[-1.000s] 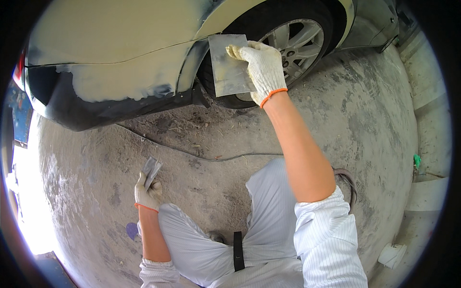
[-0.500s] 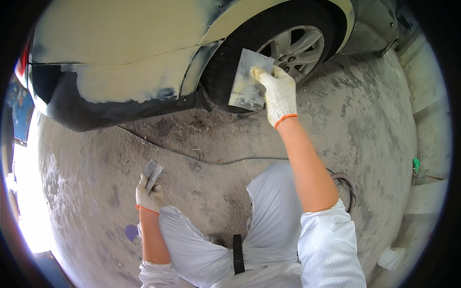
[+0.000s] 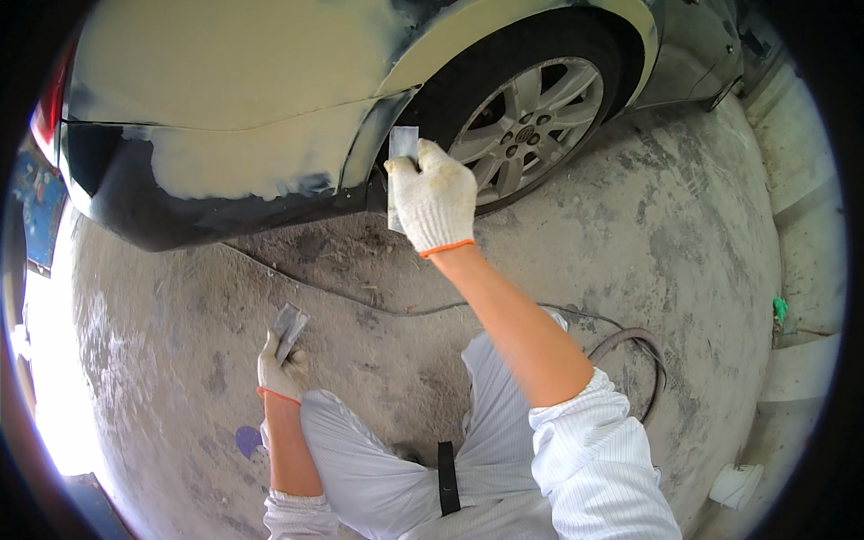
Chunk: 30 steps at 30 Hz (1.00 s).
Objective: The person applies beige body filler to the rear bumper of a black car using a metal spreader and a smaller scraper. They scoop filler from a can, spread it evenly over the damaged area, and smooth the surface.
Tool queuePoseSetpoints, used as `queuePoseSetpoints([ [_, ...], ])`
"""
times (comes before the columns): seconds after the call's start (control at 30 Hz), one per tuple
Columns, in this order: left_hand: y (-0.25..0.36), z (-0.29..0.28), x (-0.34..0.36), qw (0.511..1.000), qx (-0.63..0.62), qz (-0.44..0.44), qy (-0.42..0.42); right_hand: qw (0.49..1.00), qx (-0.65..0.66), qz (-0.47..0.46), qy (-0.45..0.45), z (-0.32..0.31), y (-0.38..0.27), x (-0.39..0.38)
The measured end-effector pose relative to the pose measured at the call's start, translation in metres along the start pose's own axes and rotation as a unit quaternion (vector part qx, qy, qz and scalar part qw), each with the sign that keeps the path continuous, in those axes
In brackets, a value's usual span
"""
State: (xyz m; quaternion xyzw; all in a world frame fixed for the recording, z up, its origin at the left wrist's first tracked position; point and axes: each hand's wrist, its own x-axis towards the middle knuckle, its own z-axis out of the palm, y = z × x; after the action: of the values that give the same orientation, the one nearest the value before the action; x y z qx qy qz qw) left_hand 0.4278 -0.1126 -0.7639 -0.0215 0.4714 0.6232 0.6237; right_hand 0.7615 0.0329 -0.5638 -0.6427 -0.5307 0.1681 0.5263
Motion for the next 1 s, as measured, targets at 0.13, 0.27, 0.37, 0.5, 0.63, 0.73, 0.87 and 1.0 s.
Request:
queuePoseSetpoints([
  [0.13, 0.000, -0.003, -0.002, 1.000, 0.017, 0.004, -0.003, 0.999, -0.008, -0.009, 0.034, 0.008, -0.013, 0.005],
  [0.27, 0.005, -0.014, -0.004, 0.999, 0.014, 0.001, -0.045, 0.990, 0.023, -0.058, 0.124, -0.007, -0.009, 0.034],
  [0.37, 0.009, -0.011, -0.003, 0.999, 0.032, -0.013, 0.028, 0.986, 0.051, -0.061, 0.148, -0.010, 0.014, 0.033],
  [0.5, 0.010, 0.003, -0.006, 0.998, -0.034, -0.023, 0.050, 0.990, -0.079, 0.062, -0.102, 0.017, 0.053, -0.019],
  [0.63, 0.009, 0.007, -0.009, 0.995, -0.059, -0.032, 0.080, 0.989, -0.029, 0.084, -0.115, 0.037, 0.074, -0.061],
  [0.73, 0.010, 0.000, -0.008, 0.994, -0.085, -0.029, 0.056, 0.985, 0.035, 0.104, -0.133, 0.038, 0.073, -0.070],
  [0.87, 0.011, -0.007, -0.005, 0.997, -0.057, -0.039, 0.044, 0.981, 0.039, 0.072, -0.174, 0.037, 0.067, -0.076],
  [1.0, 0.014, -0.003, -0.014, 0.997, -0.073, -0.034, 0.016, 0.968, 0.097, 0.115, -0.200, 0.045, 0.068, -0.091],
])
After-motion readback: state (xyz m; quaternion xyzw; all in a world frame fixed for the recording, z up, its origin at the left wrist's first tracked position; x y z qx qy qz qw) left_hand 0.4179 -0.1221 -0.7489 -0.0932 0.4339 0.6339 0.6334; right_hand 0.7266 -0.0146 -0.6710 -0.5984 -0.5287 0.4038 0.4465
